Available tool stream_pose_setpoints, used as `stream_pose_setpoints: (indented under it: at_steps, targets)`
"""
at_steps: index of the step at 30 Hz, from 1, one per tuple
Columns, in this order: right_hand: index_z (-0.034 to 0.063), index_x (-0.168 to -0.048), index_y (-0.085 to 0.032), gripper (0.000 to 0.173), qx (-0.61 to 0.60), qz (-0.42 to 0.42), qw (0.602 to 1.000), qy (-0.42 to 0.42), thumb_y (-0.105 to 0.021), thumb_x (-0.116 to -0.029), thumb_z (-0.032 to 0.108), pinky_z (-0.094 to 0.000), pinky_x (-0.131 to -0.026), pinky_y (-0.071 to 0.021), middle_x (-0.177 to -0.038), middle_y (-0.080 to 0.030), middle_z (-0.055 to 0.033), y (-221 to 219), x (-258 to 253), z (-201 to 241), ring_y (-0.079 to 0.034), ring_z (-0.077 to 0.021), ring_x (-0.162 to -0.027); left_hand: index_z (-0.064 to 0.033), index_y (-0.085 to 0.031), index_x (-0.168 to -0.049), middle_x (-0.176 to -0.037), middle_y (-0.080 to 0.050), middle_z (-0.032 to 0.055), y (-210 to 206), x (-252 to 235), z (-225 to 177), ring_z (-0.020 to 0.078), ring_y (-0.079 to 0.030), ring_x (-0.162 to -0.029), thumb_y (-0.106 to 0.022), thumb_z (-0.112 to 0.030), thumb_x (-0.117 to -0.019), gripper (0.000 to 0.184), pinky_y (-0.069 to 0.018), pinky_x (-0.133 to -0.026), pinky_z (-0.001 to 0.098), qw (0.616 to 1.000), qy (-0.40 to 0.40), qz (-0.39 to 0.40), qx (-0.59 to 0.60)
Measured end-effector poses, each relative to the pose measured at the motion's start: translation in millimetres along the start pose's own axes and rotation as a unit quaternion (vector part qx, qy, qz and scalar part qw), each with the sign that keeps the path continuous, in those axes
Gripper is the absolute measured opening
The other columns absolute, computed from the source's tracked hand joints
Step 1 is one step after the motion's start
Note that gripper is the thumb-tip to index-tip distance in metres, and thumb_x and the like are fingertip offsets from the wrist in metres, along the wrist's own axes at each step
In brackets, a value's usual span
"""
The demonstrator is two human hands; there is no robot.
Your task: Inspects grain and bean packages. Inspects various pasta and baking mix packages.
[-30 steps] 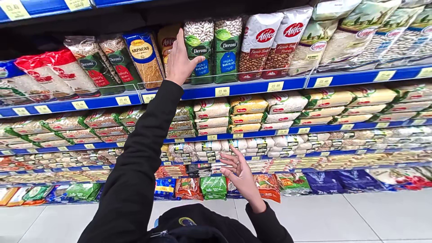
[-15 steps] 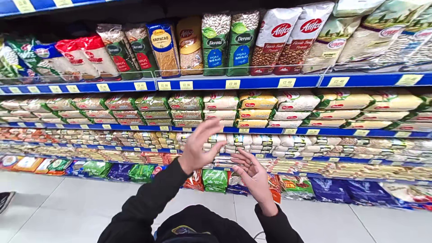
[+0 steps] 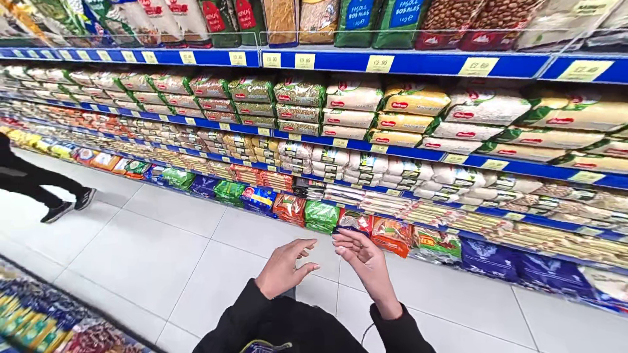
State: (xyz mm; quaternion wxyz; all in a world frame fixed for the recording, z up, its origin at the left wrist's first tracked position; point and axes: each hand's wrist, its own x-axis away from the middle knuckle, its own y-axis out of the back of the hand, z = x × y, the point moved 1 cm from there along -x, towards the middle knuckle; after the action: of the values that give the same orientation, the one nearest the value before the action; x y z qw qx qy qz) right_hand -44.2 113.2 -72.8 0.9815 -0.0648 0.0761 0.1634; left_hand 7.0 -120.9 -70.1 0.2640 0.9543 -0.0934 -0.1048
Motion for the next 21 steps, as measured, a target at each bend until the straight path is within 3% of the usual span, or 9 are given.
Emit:
stream_pose_setpoints:
  at_steps: [3,12,21]
  targets:
    - [-0.0032,-0.132,-0.061,0.043,-0.008,0.010,1.000,-0.002,-0.071,-0.0939,0.015,-0.0403,-0.087,-0.0640,-0.122,-0.071,-0.0178,-12.9,9.9,1.2,-0.074,-0.0306,-0.099,-0.0062,-0.056,-0.144,-0.122,-0.070,0.0113,2.6,18.7,-7.4,0.0169,-0.072,-0.104,-0.075,-0.032,-0.0944,0.059,-0.0620,-0.089,0.0361,1.000,0.003,-0.004,0.005]
    - [-0.0044,-0.130,-0.061,0.039,-0.008,0.018,1.000,0.006,-0.069,-0.0958,0.013,-0.0383,-0.081,-0.0644,-0.117,-0.072,-0.0171,-56.1,18.4,9.8,-0.074,-0.0276,-0.094,0.0003,-0.064,-0.132,-0.126,-0.069,0.0120,21.8,52.1,1.1,0.0167,-0.072,-0.105,-0.076,-0.022,-0.0937,0.046,-0.0632,-0.090,0.0341,0.995,-0.050,-0.034,0.073]
    - [-0.0053,-0.130,-0.061,0.039,0.002,0.001,1.000,0.012,-0.068,-0.0961,0.014,-0.0378,-0.077,-0.0645,-0.116,-0.072,-0.0176,-132.7,6.3,11.5,-0.074,-0.0270,-0.092,0.0031,-0.064,-0.130,-0.124,-0.070,0.0125,85.6,93.4,28.2,0.0187,-0.074,-0.101,-0.075,-0.015,-0.0934,0.042,-0.0643,-0.088,0.0356,0.986,-0.036,-0.005,0.165]
